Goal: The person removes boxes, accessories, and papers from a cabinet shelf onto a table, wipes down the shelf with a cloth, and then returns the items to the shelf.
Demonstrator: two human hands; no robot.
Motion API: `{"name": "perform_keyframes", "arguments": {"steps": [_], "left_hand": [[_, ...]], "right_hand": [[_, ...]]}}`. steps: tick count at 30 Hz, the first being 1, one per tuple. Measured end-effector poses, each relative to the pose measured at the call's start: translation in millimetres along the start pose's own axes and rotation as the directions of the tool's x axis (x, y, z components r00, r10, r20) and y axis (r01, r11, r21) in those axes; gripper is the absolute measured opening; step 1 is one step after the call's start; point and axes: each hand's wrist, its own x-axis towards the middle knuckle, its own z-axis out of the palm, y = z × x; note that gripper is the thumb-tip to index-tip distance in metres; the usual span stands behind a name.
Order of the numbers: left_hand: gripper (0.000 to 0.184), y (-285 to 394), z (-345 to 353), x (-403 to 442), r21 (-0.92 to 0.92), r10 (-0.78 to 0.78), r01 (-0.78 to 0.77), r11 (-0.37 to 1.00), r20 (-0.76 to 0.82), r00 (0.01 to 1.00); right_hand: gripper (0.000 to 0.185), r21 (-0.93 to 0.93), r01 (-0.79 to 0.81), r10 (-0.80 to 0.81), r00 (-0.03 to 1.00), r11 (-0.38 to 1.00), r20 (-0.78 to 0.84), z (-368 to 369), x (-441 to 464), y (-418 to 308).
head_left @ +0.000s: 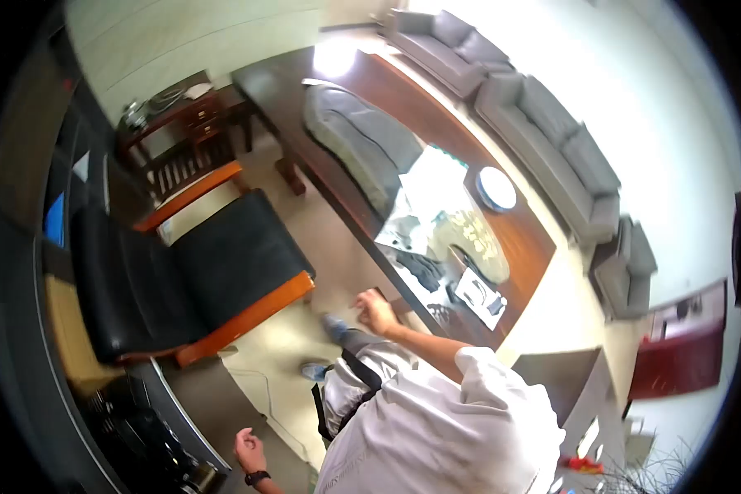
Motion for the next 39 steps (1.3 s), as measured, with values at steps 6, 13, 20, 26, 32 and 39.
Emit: {"name": "perform_keyframes", "arguments": {"steps": [6, 13, 20, 26, 32, 39], "left_hand": [[0.028, 86, 61, 61, -0.224, 0.204, -0.124, 0.967, 0.381, 0.902], [0.031, 217, 173, 86, -0.101, 0.401, -0.443, 0.891, 0.632, 0.663], [0.030, 413, 270, 90, -0.044, 0.546, -0.707, 0.706, 0.669, 0.504], [0.042, 515, 404, 38, -0.297, 0.629, -0.771, 0.564, 0.759, 0.168], [0.109, 541, 511, -14, -0.255, 0.552, -0.928, 0.271, 0.831, -0.066], [0.144, 558, 573, -20, -0.203, 0.406, -0.976, -0.081, 0.888, -0.218]], "right_hand": [[0.035, -0.004, -0.600, 0.531, 0.711, 0.800, -0.461, -83, -138, 109], [0.033, 0.285, -0.776, 0.751, 0.336, 0.563, -0.569, -115, -261, 188], [0.053, 0.599, -0.673, 0.748, -0.103, 0.433, -0.656, -156, -266, 302], [0.108, 0.605, -0.779, 0.900, -0.134, 0.163, -0.414, -229, -202, 270], [0.102, 0.681, -0.723, 0.934, -0.155, 0.115, -0.322, -217, -199, 282], [0.071, 0.912, -0.407, 0.990, -0.097, 0.053, -0.101, -209, -241, 268]]}}
